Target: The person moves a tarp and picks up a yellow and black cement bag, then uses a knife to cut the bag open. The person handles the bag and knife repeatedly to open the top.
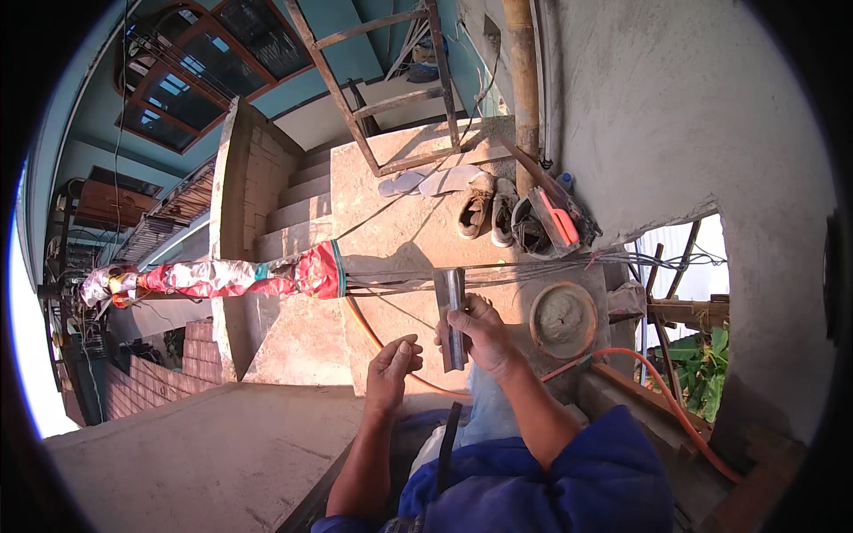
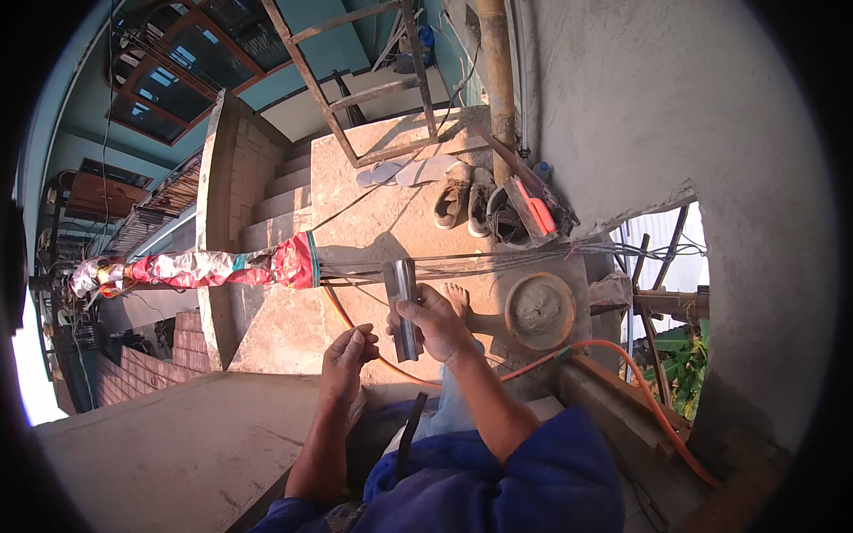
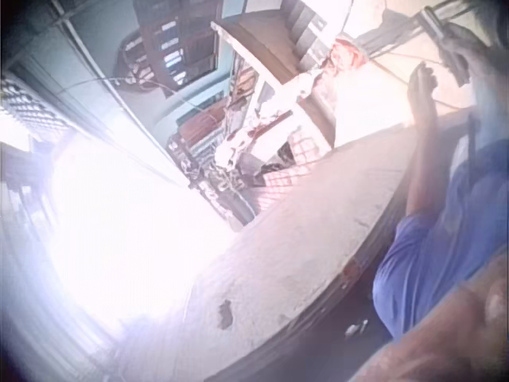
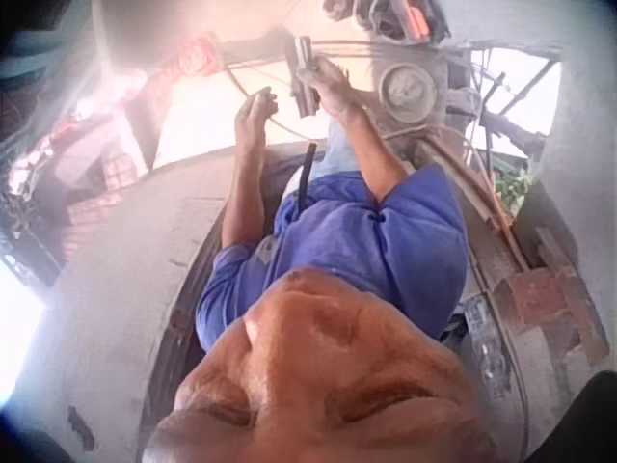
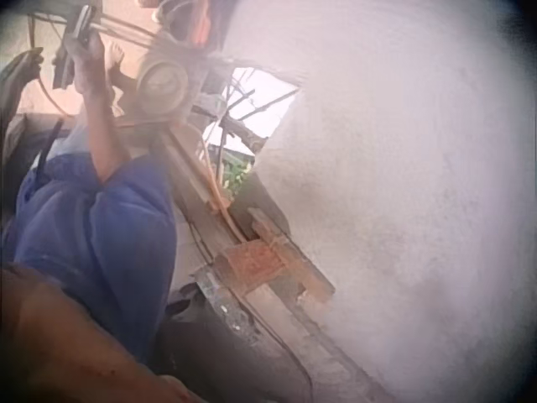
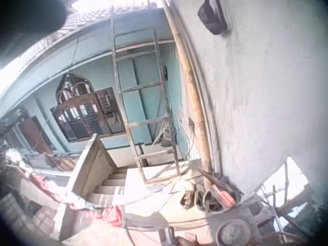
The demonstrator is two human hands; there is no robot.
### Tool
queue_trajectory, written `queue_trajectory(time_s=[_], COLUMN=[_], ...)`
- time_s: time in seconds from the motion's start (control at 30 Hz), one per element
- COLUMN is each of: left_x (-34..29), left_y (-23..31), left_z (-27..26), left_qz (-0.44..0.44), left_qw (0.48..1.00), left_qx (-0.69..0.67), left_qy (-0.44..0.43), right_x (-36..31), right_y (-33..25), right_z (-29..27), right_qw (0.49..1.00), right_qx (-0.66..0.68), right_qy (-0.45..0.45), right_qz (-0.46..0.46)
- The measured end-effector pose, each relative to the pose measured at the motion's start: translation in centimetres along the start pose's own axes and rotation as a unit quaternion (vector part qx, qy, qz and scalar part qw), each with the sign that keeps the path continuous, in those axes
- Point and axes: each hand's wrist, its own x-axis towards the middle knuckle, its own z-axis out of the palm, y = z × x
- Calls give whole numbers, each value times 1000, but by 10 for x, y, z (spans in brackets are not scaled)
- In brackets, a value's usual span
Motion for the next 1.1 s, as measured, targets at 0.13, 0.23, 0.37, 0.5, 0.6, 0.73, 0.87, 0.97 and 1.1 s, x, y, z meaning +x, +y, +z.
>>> queue_trajectory(time_s=[0.13, 0.23, 0.37, 0.5, 0.6, 0.73, 0.87, 0.97, 1.1], left_x=[-108, -182, -252, -288, -297, -301, -319, -358, -432], left_y=[10, 7, 2, -7, -25, -65, -117, -167, -226], left_z=[-41, -55, -70, -84, -86, -97, -129, -141, -146], left_qz=[146, 221, 180, 106, 119, 40, -75, -93, -111], left_qw=[984, 964, 969, 980, 983, 976, 960, 929, 888], left_qx=[-98, -147, -171, -167, -137, -206, -262, -358, -445], left_qy=[-21, -27, 18, 4, 32, 62, 64, 27, 29], right_x=[-98, -171, -244, -289, -303, -320, -348, -381, -427], right_y=[46, 84, 115, 136, 156, 182, 202, 228, 274], right_z=[85, 130, 168, 179, 175, 156, 131, 127, 143], right_qw=[987, 971, 964, 971, 972, 991, 911, 704, 595], right_qx=[-151, -228, -260, -240, -231, -68, -405, -654, -678], right_qy=[-18, -40, -26, -4, 13, -58, 29, -78, -273], right_qz=[-42, -55, -46, 4, 49, 96, -65, -264, -335])
